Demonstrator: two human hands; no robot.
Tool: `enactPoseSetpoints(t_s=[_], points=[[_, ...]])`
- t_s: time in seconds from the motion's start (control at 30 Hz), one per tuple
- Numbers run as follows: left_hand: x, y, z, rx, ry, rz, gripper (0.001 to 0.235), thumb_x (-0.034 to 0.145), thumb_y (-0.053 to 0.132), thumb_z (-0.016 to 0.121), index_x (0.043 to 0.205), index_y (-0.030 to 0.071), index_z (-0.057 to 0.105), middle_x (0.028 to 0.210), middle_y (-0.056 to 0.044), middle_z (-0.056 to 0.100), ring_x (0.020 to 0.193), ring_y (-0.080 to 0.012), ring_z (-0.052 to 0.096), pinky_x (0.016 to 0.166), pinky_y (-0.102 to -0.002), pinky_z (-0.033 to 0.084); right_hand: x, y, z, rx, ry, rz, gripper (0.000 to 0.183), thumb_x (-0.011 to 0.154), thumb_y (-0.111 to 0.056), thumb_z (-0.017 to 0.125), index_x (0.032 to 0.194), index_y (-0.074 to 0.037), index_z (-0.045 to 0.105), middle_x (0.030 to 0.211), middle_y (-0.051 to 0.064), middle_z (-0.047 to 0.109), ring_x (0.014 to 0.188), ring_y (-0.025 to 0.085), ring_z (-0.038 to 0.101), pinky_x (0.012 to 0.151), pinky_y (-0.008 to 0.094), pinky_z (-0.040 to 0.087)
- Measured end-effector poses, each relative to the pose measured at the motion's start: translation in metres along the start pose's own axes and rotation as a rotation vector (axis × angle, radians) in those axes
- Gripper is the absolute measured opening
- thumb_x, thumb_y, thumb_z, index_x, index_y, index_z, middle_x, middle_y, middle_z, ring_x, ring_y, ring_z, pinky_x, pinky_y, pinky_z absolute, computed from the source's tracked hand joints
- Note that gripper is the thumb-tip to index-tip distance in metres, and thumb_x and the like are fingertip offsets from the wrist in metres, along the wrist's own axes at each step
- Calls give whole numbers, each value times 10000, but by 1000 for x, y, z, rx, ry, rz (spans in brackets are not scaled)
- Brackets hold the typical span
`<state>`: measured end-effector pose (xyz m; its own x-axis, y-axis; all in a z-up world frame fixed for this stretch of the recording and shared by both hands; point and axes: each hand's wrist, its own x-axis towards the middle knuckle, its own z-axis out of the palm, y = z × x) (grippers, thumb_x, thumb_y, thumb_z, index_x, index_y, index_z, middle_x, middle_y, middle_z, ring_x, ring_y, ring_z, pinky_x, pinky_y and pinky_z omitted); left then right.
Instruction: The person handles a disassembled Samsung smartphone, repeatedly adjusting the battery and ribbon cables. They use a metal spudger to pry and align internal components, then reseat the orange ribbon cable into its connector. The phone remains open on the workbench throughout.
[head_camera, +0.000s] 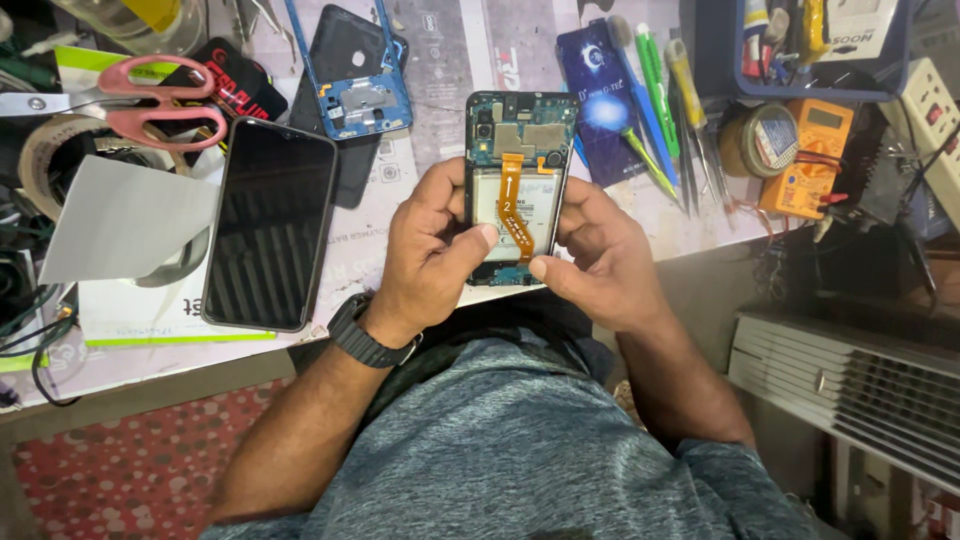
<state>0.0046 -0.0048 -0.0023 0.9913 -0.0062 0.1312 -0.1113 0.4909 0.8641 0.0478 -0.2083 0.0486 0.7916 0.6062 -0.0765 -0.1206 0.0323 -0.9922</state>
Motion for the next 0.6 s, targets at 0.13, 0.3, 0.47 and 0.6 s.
enactPoseSetpoints(t_s=[0.13, 0.3, 0.47, 0.6], points=[[0, 1, -1, 54, 5, 2, 413, 993, -23, 560, 1401, -29, 495, 1051, -51, 697, 944, -64, 624, 872, -235, 520, 0, 0, 1, -2, -9, -13, 628, 970, -9, 681, 1517, 65, 381, 1402, 145, 620, 1345, 210, 591, 1198, 389, 460], [3, 4, -2, 51, -11, 19, 397, 1002, -23, 553, 1390, -24, 471, 1137, -52, 693, 1060, -74, 638, 957, -241, 530, 7, 0, 0, -4, 7, 2, 610, 978, -17, 682, 1520, 73, 417, 1272, 132, 689, 1160, 184, 665, 1079, 356, 535], [-4, -9, -7, -71, -8, 27, 320, 1056, -43, 564, 1362, -23, 475, 1115, -68, 699, 1006, -70, 657, 904, -222, 548, 0, 5, -9, 74, -55, 51, 696, 952, 18, 671, 1578, 79, 372, 1239, 121, 674, 1154, 166, 655, 1038, 306, 534], [-4, -9, -9, -104, -23, 14, 322, 1063, -52, 557, 1370, -20, 465, 1155, -87, 714, 1031, -71, 669, 923, -223, 554, 0, 6, -6, 101, -60, 30, 686, 959, 31, 667, 1564, 89, 347, 1253, 122, 666, 1175, 164, 650, 1045, 305, 535]])
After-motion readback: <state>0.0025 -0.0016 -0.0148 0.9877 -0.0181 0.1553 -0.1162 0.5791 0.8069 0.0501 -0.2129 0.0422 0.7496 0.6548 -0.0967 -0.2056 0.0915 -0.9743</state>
